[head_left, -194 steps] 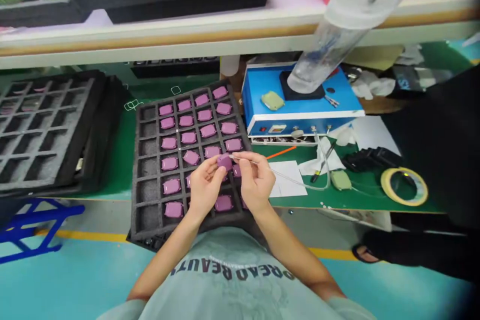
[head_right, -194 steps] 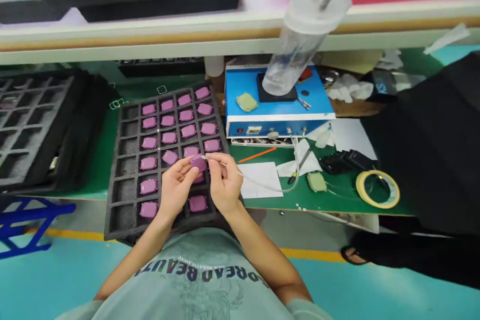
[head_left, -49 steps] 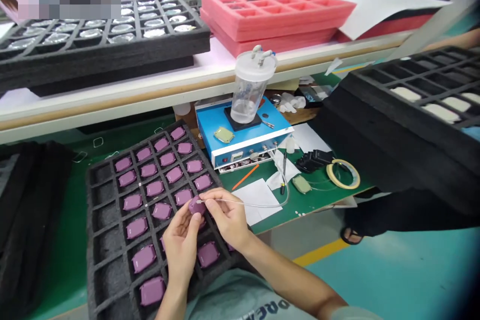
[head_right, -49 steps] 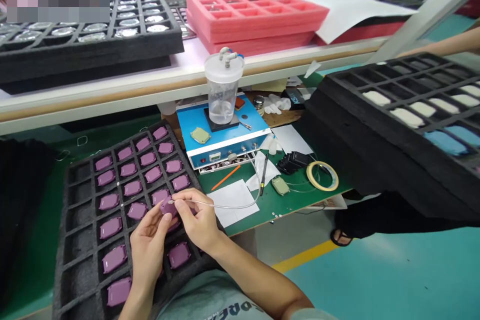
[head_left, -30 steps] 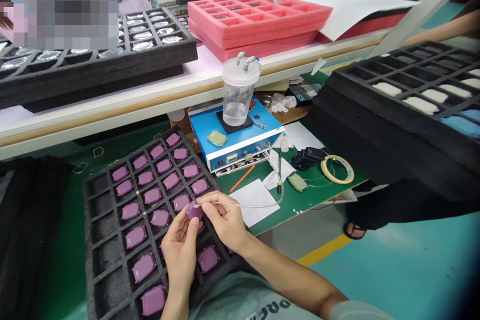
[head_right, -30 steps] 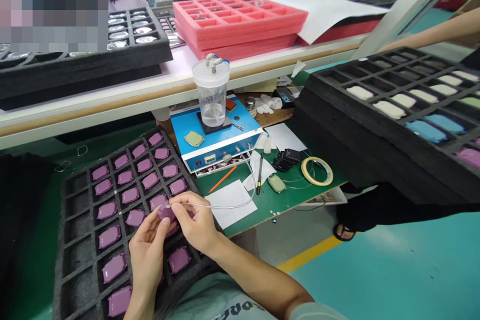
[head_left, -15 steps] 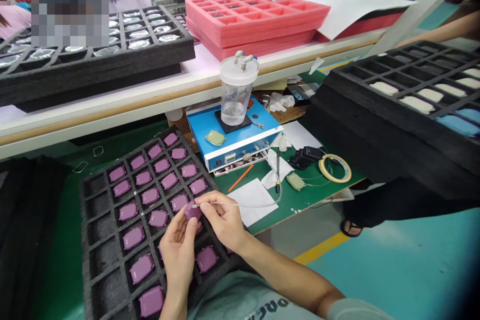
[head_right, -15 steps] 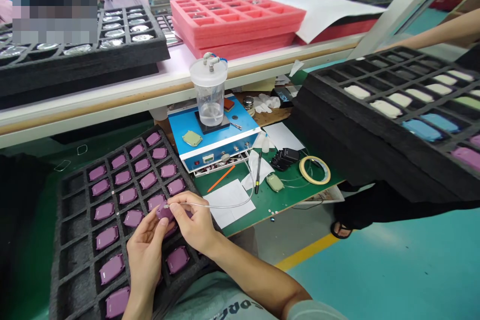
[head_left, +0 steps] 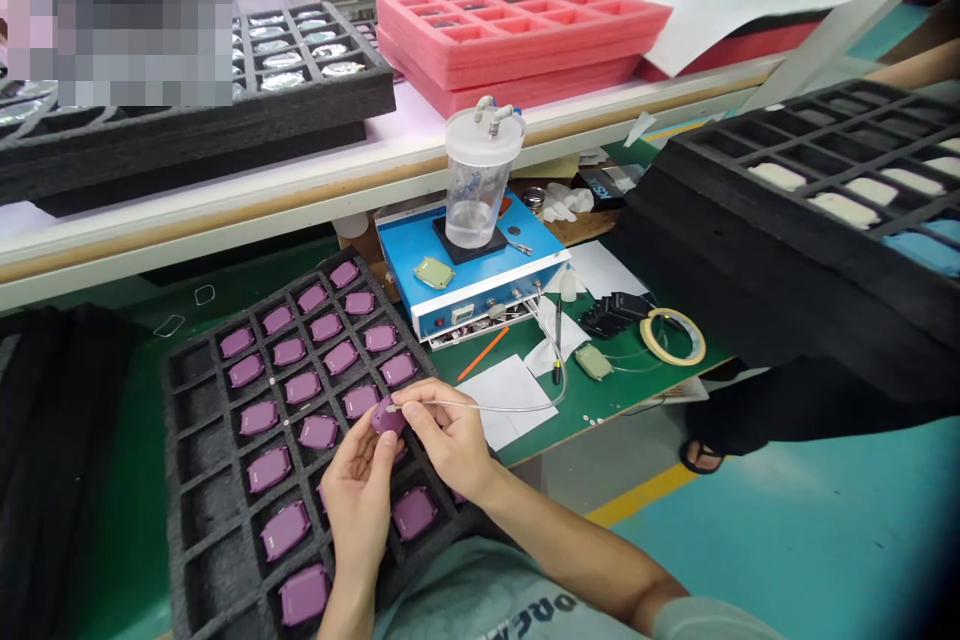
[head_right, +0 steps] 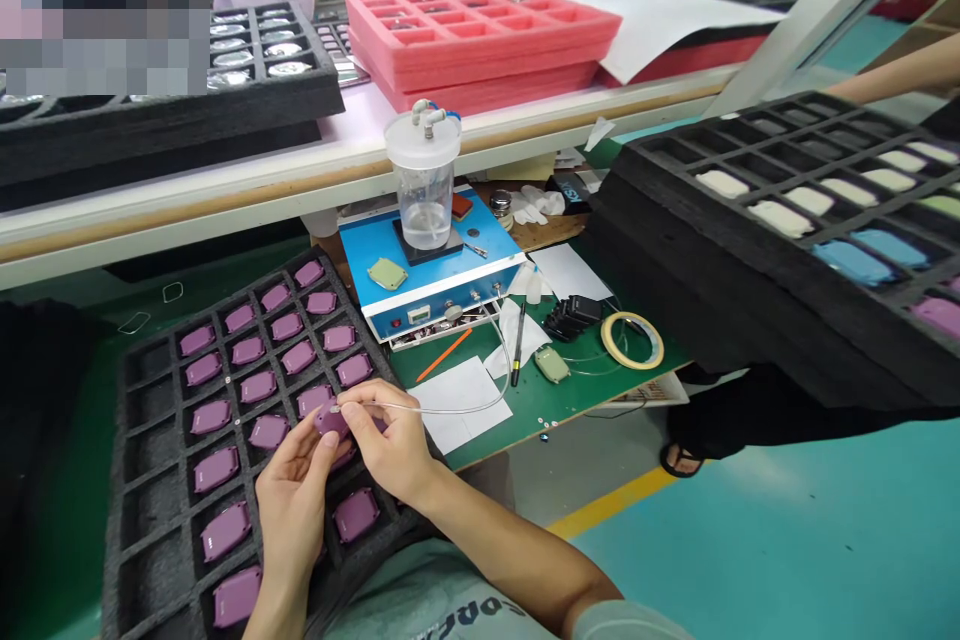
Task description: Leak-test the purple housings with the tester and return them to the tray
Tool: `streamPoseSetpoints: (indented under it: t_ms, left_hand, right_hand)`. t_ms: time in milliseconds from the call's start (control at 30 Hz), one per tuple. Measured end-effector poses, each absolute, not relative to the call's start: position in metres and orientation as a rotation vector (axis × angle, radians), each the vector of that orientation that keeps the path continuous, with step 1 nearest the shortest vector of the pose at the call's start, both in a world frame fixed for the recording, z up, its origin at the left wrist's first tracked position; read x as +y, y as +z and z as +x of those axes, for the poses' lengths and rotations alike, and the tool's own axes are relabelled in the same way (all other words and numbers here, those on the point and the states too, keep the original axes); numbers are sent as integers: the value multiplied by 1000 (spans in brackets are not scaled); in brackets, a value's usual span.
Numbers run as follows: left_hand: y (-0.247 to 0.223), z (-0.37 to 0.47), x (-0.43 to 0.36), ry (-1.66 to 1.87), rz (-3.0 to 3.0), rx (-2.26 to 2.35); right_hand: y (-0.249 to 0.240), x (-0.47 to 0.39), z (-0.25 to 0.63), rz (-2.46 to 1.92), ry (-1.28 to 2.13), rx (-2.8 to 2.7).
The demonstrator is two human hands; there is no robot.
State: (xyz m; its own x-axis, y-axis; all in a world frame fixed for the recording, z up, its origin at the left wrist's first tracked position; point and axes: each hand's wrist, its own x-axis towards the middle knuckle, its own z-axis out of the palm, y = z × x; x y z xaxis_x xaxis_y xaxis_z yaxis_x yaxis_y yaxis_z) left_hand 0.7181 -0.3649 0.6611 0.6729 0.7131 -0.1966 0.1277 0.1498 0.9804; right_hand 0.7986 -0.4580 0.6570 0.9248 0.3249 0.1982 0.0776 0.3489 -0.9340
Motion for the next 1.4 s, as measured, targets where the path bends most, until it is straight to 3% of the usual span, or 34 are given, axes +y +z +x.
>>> streamPoseSetpoints:
  t_ms: [1400]
  left_hand:
    - [678, 715, -379, 546, 1366, 766]
  right_hand:
    - [651, -474, 786, -1180, 162, -356]
